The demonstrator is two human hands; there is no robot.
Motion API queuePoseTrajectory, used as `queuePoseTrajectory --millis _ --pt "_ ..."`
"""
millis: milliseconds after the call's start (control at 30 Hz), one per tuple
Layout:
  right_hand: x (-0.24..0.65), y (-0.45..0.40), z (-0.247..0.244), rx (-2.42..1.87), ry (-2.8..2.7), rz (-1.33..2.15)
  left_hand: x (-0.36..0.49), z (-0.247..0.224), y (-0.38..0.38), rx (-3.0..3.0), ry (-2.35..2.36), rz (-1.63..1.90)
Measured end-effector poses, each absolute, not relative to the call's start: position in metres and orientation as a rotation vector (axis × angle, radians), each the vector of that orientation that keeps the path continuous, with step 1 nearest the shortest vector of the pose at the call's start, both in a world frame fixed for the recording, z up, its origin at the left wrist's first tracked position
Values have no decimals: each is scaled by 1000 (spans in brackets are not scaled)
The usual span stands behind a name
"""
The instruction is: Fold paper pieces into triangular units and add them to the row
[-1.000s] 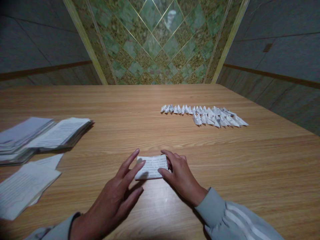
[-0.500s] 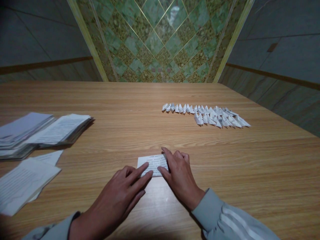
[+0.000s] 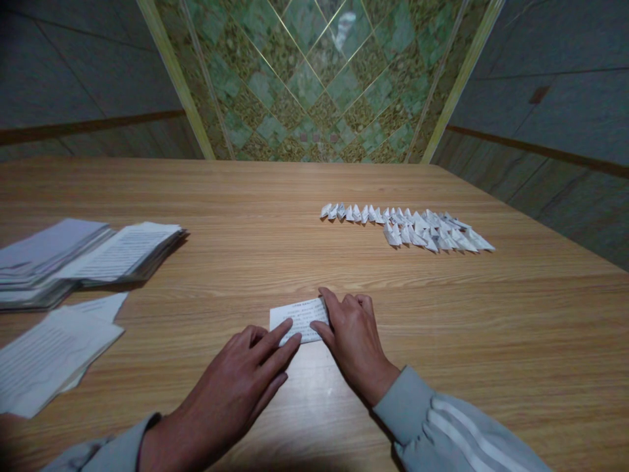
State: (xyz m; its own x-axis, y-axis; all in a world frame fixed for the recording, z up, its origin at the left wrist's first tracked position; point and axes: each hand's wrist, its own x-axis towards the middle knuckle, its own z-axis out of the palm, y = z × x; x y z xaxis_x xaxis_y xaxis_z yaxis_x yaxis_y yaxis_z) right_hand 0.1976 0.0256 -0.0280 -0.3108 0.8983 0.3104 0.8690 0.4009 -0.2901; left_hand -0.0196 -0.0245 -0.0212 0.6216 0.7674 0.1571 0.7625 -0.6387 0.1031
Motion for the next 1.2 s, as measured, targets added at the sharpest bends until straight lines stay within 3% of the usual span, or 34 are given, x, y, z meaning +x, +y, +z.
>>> queuePoseTrajectory --millis 333,700,1200 --pt "199 27 -32 -1348 -2200 230 -20 -21 -25 2792 1316 284" --pt "194 29 -32 -1446 -2274 -9 -19 -17 -24 2784 1347 233" --pt "190 28 -27 -1455 -2330 -56 -21 -23 -28 2805 1370 197"
